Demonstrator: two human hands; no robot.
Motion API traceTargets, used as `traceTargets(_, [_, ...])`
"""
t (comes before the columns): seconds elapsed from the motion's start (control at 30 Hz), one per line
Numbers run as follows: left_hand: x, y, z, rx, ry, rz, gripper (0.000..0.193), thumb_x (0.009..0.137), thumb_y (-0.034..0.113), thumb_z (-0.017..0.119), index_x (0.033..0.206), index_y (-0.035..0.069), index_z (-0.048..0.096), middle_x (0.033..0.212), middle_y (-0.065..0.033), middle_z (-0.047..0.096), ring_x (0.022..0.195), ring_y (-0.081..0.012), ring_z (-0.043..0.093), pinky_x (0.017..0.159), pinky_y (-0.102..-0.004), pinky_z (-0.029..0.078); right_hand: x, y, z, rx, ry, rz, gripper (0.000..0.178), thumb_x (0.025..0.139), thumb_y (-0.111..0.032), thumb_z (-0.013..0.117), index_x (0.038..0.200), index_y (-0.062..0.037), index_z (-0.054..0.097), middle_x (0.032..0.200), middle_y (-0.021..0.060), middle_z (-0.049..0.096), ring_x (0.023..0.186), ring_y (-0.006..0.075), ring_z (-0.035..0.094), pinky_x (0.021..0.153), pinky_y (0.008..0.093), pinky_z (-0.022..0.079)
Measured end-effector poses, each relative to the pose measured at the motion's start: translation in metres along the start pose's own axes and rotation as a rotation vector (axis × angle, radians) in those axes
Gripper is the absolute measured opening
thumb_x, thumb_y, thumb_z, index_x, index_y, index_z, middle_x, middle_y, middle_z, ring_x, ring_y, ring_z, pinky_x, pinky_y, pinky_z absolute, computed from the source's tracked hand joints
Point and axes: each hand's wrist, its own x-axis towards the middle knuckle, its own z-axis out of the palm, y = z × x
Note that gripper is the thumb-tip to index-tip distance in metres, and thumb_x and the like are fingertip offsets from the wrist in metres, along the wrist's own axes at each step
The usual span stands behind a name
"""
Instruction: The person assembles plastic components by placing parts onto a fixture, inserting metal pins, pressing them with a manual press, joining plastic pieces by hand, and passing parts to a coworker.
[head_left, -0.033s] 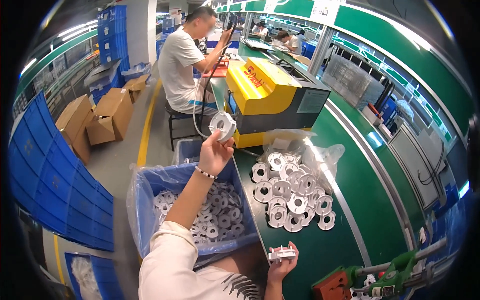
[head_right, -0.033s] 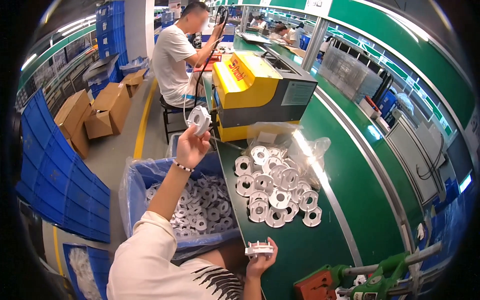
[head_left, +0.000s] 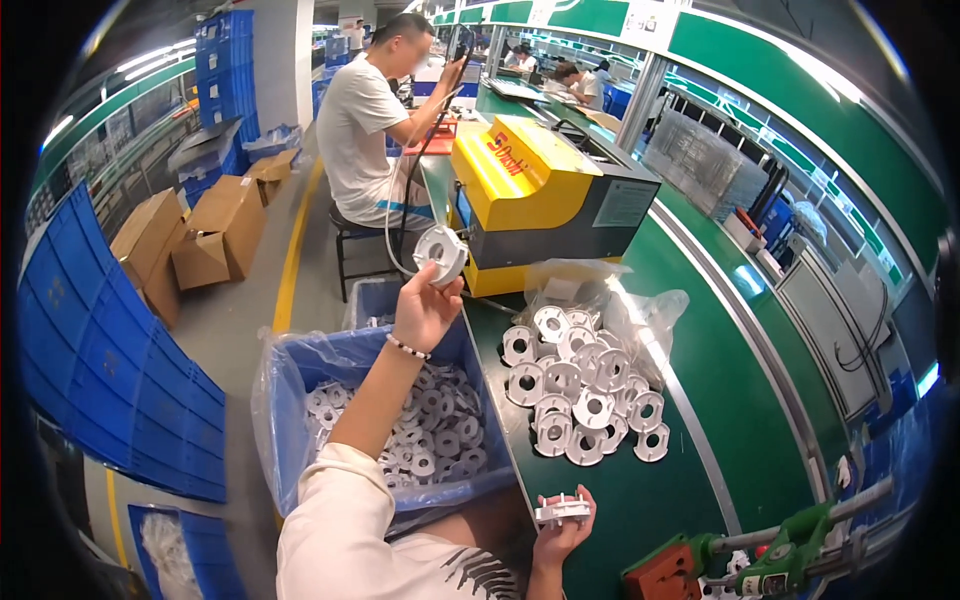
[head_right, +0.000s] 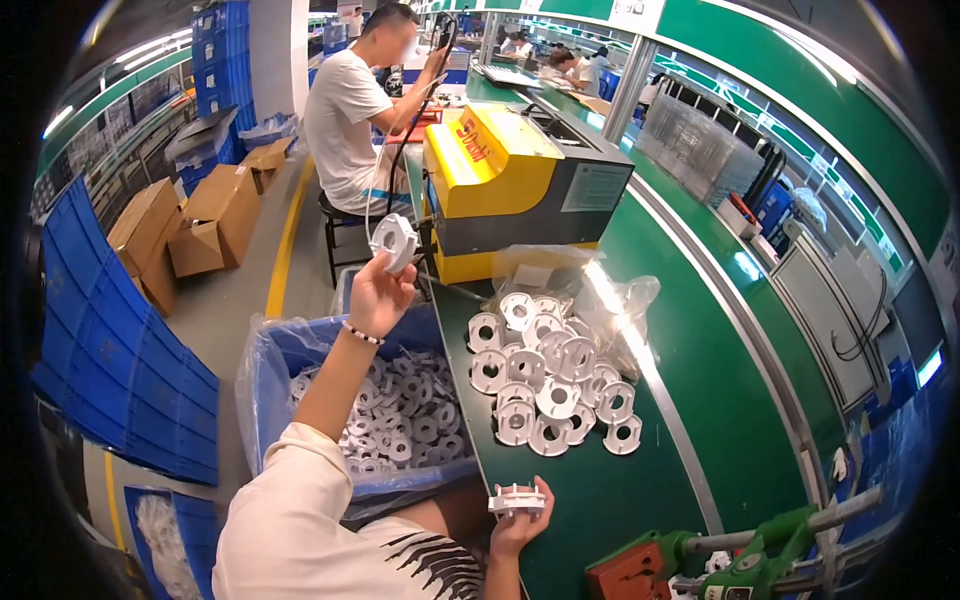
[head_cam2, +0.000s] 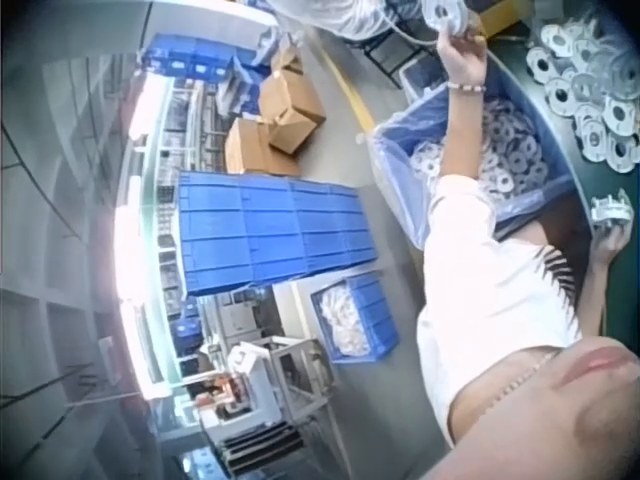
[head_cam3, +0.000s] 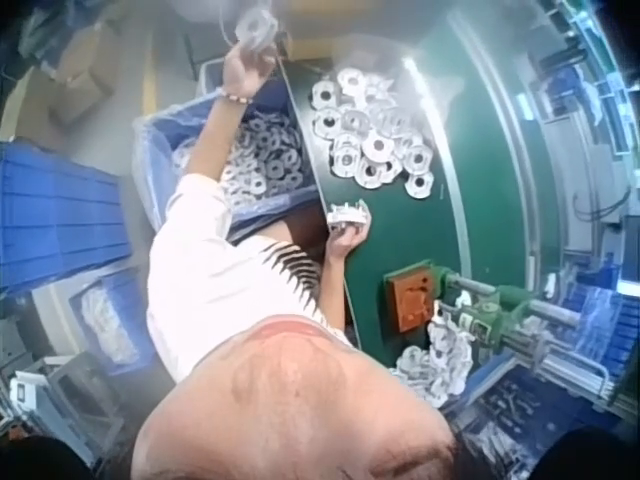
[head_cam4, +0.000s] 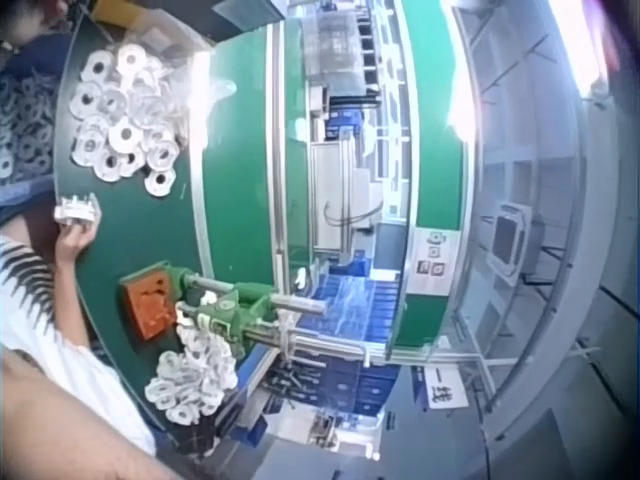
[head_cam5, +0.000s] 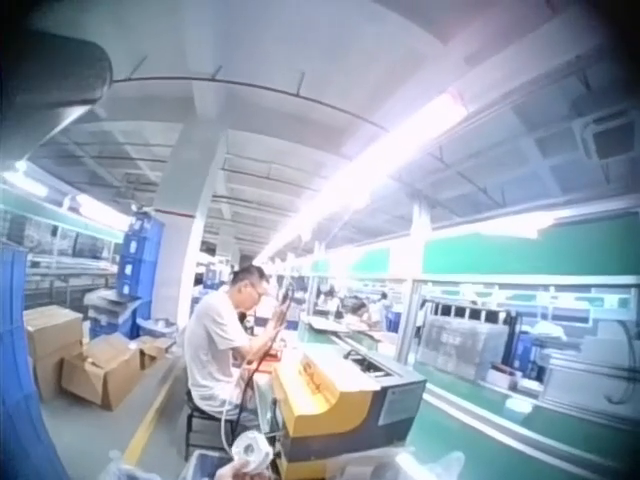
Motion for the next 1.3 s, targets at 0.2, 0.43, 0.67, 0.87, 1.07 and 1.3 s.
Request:
traceTargets(0.2, [-0.055, -0.064, -0.044, 0.904, 0.325, 0.660, 0.031, 0.095, 0.024, 0.037, 0.115, 0.002, 0.042, 0.101, -0.0082, 0.053, 0.080, -0.0107, 0.050, 0.068, -0.0233, 0.042, 0.006, 0.009, 0.010, -0.206, 0.194, -0.161, 0.044, 0.084, -0.013, 0.046, 0.124, 0.0015, 0.034, 0.108, 0.0150, 0.046, 0.090, 0.0255, 0.054, 0.080, 0.0393, 0.048])
traceTargets(0.43, [-0.168, -0.166, 0.010, 0.568, 0.268, 0.240, 0.051, 0.095, 0.042, 0.023, 0.098, -0.002, 0.050, 0.084, -0.0201, 0.059, 0.092, -0.0299, 0.055, 0.083, -0.0382, 0.043, 0.005, 0.009, 0.070, -0.485, -0.219, -0.665, 0.052, 0.091, -0.017, 0.038, 0.130, 0.0057, 0.011, 0.107, 0.0232, 0.041, 0.100, 0.0341, 0.046, 0.092, 0.0471, 0.038])
traceTargets(0.67, [-0.139, -0.138, -0.003, 0.162, 0.062, 0.118, 0.044, 0.093, 0.047, 0.030, 0.096, 0.005, 0.043, 0.070, -0.0112, 0.058, 0.055, -0.0181, 0.055, 0.050, -0.0277, 0.046, -0.008, 0.002, 0.085, -0.767, -0.369, -0.834, 0.061, 0.088, -0.019, 0.045, 0.132, 0.0051, 0.011, 0.110, 0.0197, 0.041, 0.109, 0.0399, 0.039, 0.092, 0.0494, 0.035])
traceTargets(0.87, [-0.141, -0.112, 0.012, 0.395, 0.036, 0.035, 0.040, 0.094, 0.043, 0.031, 0.106, 0.007, 0.041, 0.074, -0.0100, 0.058, 0.055, -0.0150, 0.056, 0.049, -0.0263, 0.047, 0.001, 0.014, 0.078, -0.584, -0.351, -0.795, 0.061, 0.083, -0.007, 0.053, 0.131, 0.0065, 0.017, 0.130, 0.0299, 0.026, 0.117, 0.0390, 0.035, 0.097, 0.0460, 0.032])
traceTargets(1.07, [-0.124, -0.103, 0.000, 0.390, 0.455, 0.231, 0.033, 0.093, 0.039, 0.040, 0.099, 0.008, 0.047, 0.070, -0.0062, 0.054, 0.054, -0.0128, 0.054, 0.047, -0.0253, 0.045, 0.013, -0.013, 0.095, -0.765, -0.458, -0.776, 0.053, 0.074, -0.002, 0.059, 0.121, 0.0078, 0.037, 0.120, 0.0255, 0.042, 0.111, 0.0381, 0.043, 0.089, 0.0429, 0.040])
traceTargets(1.3, [-0.104, -0.065, -0.040, 0.237, 0.470, 0.295, 0.031, 0.091, 0.043, 0.043, 0.099, 0.013, 0.048, 0.070, -0.0029, 0.053, 0.051, -0.0134, 0.054, 0.044, -0.0270, 0.048, 0.037, 0.039, 0.081, -0.987, -0.751, -0.437, 0.034, 0.072, -0.012, 0.065, 0.103, -0.0001, 0.055, 0.103, 0.0160, 0.057, 0.096, 0.0322, 0.053, 0.084, 0.0380, 0.043])
